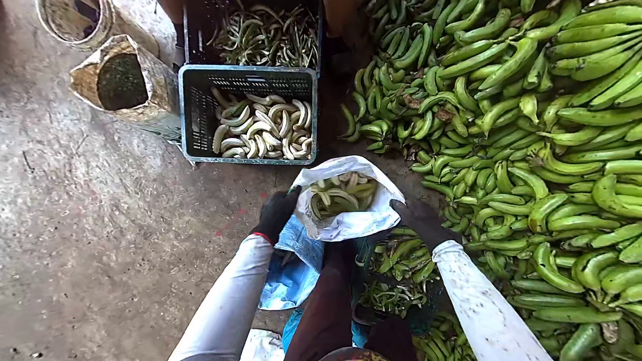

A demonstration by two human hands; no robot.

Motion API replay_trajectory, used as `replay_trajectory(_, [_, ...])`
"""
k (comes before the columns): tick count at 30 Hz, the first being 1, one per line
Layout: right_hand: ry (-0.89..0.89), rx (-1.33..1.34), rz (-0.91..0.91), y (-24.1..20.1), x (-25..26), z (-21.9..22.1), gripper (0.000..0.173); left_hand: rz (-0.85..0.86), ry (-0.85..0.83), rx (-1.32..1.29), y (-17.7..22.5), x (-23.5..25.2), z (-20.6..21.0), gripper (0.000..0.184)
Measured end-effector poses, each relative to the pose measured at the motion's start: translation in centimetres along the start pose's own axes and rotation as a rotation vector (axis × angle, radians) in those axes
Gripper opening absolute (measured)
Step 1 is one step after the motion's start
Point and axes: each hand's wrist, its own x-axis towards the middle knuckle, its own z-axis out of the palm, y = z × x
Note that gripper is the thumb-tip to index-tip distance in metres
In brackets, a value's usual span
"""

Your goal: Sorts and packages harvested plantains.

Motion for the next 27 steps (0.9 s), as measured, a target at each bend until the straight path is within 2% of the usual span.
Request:
replay_trajectory(3, [0.003, -0.049, 0.040, 1.6, 0.3, -0.8, 0.052, -0.065, 0.007, -0.052, -1.5, -0.9, 0.7, 0.070])
replay_trajectory(7, [-0.024, -0.202, 0.176, 2.6, 0.1, -2.0, 0.055, -0.061, -0.013, 0.022, 0.1, -2.1, 0.5, 0.064])
replay_trajectory(8, [0.043, -0.242, 0.176, 2.6, -0.4, -2.3, 0.052, -0.051, -0.024, 0.088, 0.7, -2.2, 0.0, 0.061])
replay_trajectory(10, [0.301, -0.332, 0.087, 2.2, -1.3, -2.0, 0.046, -0.030, -0.052, 0.261, 1.6, -2.3, -1.4, 0.055])
replay_trajectory(12, [0.469, -0.369, -0.129, 0.4, -1.9, -1.0, 0.050, 0.034, -0.012, 0.376, 2.9, -2.4, -3.0, 0.057])
replay_trajectory(14, [0.352, -0.373, -0.352, -2.6, -2.4, 1.1, 0.060, 0.172, 0.057, 0.381, 5.3, -2.2, -4.1, 0.075])
replay_trajectory(16, [-0.011, -0.424, -0.433, -5.7, -1.6, 4.3, 0.076, 0.317, 0.109, 0.381, 8.6, -0.8, -3.7, 0.086])
replay_trajectory(18, [-0.245, -0.574, -0.472, -7.1, 0.1, 8.6, 0.095, 0.394, 0.069, 0.426, 12.0, 1.4, -2.0, 0.094])
replay_trajectory(20, [-0.309, -0.694, -0.483, -6.7, 1.5, 12.2, 0.103, 0.404, -0.051, 0.500, 14.9, 4.2, 0.5, 0.096])
replay_trajectory(21, [-0.313, -0.721, -0.454, -6.2, 1.7, 13.3, 0.100, 0.400, -0.110, 0.541, 15.8, 5.4, 1.9, 0.091])
replay_trajectory(22, [-0.318, -0.719, -0.411, -5.9, 1.5, 13.9, 0.090, 0.402, -0.149, 0.574, 16.6, 6.2, 3.0, 0.076])
replay_trajectory(24, [-0.362, -0.646, -0.322, -5.8, 0.0, 14.0, 0.059, 0.422, -0.083, 0.611, 18.8, 5.7, 3.7, 0.037])
replay_trajectory(25, [-0.397, -0.590, -0.299, -5.5, -1.1, 14.2, 0.046, 0.431, 0.000, 0.623, 19.8, 5.1, 3.6, 0.029])
replay_trajectory(27, [-0.407, -0.548, -0.330, -4.7, -2.9, 15.2, 0.032, 0.460, 0.127, 0.620, 20.5, 4.7, 3.3, 0.030])
